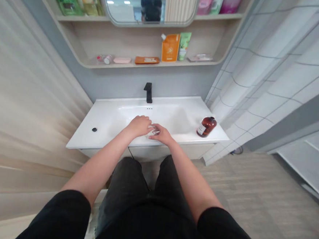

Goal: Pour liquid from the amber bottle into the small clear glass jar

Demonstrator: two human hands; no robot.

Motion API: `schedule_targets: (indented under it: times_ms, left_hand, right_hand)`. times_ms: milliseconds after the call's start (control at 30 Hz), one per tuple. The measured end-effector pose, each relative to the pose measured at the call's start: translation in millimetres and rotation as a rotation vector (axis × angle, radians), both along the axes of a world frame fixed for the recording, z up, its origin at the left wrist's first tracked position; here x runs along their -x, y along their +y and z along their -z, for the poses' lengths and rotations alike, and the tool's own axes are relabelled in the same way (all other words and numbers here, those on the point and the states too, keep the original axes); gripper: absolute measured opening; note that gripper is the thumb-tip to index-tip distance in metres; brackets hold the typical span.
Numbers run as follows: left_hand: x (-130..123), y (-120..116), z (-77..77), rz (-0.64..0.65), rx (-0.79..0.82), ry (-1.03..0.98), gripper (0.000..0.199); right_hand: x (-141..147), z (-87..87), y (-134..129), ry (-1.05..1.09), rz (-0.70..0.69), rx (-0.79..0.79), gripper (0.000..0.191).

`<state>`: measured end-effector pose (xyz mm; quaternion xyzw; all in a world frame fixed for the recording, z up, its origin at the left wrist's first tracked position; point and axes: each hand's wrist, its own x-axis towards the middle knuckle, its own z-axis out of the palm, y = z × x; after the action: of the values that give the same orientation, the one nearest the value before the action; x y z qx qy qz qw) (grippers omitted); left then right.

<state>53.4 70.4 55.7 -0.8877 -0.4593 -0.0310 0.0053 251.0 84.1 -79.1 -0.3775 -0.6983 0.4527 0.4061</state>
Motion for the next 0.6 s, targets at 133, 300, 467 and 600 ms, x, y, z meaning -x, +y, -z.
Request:
schedule_targets:
  times_ms: [133,300,467,600]
  left_hand:
    - [3,4,-2.7,0.054,0.071,0.007,0.034]
    - [11,10,-8.6,0.158,0.16,-0.043,0.027]
    - [14,9,-3.8,0.092,0.09,-0.026,0.033]
    - [19,6,-3.5,0.152,0.149,-0.059,0.027]
  right_hand:
    - [-1,-3.0,-1,-0.001,-0.056,-0.011,0.073]
    - [-2,-5.1,-2,-0.003,-0.069,0.02,0.075]
    - [-1,-5.8,-3,0.036,-0.064,0.044,0.079]
    - [-1,-3.6,-1,0.046,-0.099,0.056,0.077]
